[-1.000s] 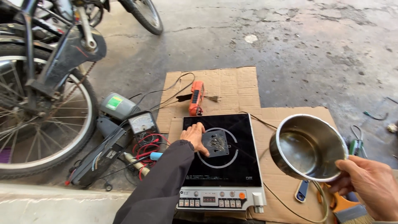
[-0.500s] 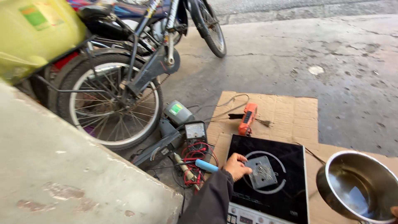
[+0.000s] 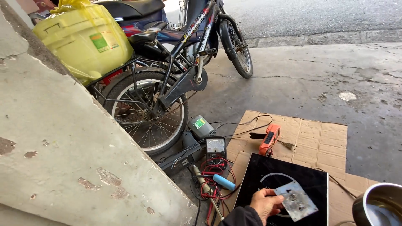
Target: The person places a metal pot on an induction cooktop and presses buttons on the control panel to adjust settings. They repeatedly press the power and temperature buttons while the pot sits on the surface.
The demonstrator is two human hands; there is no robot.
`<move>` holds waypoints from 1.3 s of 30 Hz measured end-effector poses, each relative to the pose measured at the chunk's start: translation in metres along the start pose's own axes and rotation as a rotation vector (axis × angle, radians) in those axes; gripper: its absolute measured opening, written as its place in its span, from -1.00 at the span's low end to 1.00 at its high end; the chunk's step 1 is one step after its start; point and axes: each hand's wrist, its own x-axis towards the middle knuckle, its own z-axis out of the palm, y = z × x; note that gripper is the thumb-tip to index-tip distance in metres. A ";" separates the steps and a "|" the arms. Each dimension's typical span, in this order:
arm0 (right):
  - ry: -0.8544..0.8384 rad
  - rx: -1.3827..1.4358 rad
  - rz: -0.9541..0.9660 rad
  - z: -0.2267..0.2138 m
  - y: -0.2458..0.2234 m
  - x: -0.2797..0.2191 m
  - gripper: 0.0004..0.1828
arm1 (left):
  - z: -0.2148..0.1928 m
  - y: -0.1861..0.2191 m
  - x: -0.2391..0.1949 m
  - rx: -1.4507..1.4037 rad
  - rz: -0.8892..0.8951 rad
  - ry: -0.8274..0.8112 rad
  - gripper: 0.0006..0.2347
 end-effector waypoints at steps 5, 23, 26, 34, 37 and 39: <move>0.076 -0.011 0.028 0.029 -0.015 -0.072 -0.66 | 0.047 -0.004 -0.017 0.026 -0.014 -0.081 -0.78; 0.627 -0.127 0.281 -0.086 -0.086 -0.295 -0.78 | 0.228 -0.155 0.008 0.010 -0.020 0.171 -0.80; 0.615 -0.148 0.264 -0.088 -0.081 -0.293 -0.76 | 0.222 -0.164 -0.036 -0.022 -0.078 0.235 -0.78; 0.528 -0.194 0.273 -0.064 -0.092 -0.295 -0.78 | 0.201 -0.229 -0.065 -0.089 -0.116 0.334 -0.78; 0.491 -0.285 0.275 -0.045 -0.108 -0.304 -0.71 | 0.209 -0.226 -0.055 -0.021 -0.143 0.356 -0.73; 0.443 -0.245 0.269 -0.045 -0.096 -0.301 -0.74 | 0.207 -0.227 -0.050 0.094 -0.197 0.316 -0.55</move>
